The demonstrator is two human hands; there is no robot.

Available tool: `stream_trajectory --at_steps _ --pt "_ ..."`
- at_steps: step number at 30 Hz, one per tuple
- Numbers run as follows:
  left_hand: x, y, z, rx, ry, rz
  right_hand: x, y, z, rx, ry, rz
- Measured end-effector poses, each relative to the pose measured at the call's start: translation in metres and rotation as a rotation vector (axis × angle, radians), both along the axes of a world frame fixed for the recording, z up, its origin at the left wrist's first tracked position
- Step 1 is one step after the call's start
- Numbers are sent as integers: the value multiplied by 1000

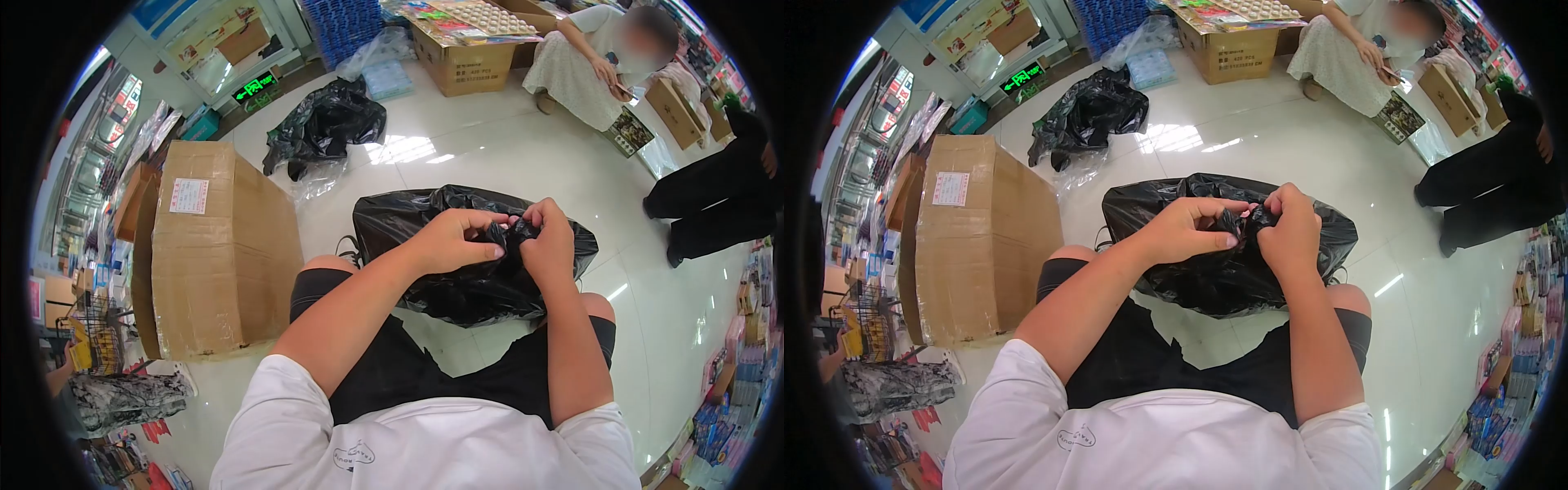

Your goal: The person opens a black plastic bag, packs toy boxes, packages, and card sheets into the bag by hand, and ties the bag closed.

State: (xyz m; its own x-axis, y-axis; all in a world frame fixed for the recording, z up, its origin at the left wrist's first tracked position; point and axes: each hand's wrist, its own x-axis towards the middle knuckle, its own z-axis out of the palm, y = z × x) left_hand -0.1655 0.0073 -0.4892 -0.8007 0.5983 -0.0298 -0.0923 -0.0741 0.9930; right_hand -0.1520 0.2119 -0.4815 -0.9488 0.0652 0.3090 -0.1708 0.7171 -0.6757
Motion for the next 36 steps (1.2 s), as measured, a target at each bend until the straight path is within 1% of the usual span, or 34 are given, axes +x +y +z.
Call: stream_trajectory --at_steps 1,3,4,6,8,10,12,14,16,17,19,20,21,22,23,24,25,26,28,29,30,32,33,34,36 --pt "1 0 -6 -88 36 -53 1 -1 -2 0 -2 -2" --pt "11 6 -12 -74 -59 -155 4 -6 -10 -28 142 7" --pt "12 9 -17 -170 103 -202 5 -6 -13 -28 141 6" --pt "25 18 -19 -251 308 -118 5 -7 -16 -55 219 23" --pt "32 24 -20 -236 324 -74 11 -7 -13 -12 219 37" --pt "35 28 -20 -80 416 23 16 -5 -10 30 220 50" --pt "40 28 -14 -92 407 56 19 2 -9 22 123 75" --pt "42 30 -16 -104 391 82 26 6 -8 7 105 94" --pt "42 32 -23 -106 498 107 32 9 -8 -11 84 111" --pt "42 33 -27 -106 491 103 34 10 -9 -33 81 125" --pt "44 35 -26 -145 386 87 37 10 -10 -57 73 135" --pt "45 36 -25 -146 381 82 39 9 -11 -122 82 131" --pt "47 38 -21 -137 294 102 40 8 -12 -187 92 125" --pt "49 40 -19 -129 205 121 41 9 -11 -189 86 117" --pt "49 42 -19 -129 199 111 41 11 -10 -222 -22 130" --pt "47 42 -19 -145 140 106 42 13 -9 -255 -129 137" --pt "44 43 -19 -159 80 97 42 16 -8 -349 -314 98" --pt "41 43 -22 -176 118 121 40 20 -9 -349 -317 74" --pt "40 44 -15 -164 178 144 33 28 -5 -352 -314 183" --pt "39 44 -11 -170 101 125 32 36 4 -290 -412 208" --pt "37 46 -13 -148 124 140 31 43 9 -291 -414 185" --pt "35 46 -13 -89 54 151 27 53 12 -448 -510 381" --pt "33 44 -11 -103 50 141 24 62 12 -457 -612 460" --pt "32 40 -4 -126 9 122 23 67 13 -459 -613 451" --pt "28 37 -1 -67 81 137 22 74 17 -506 -643 576"
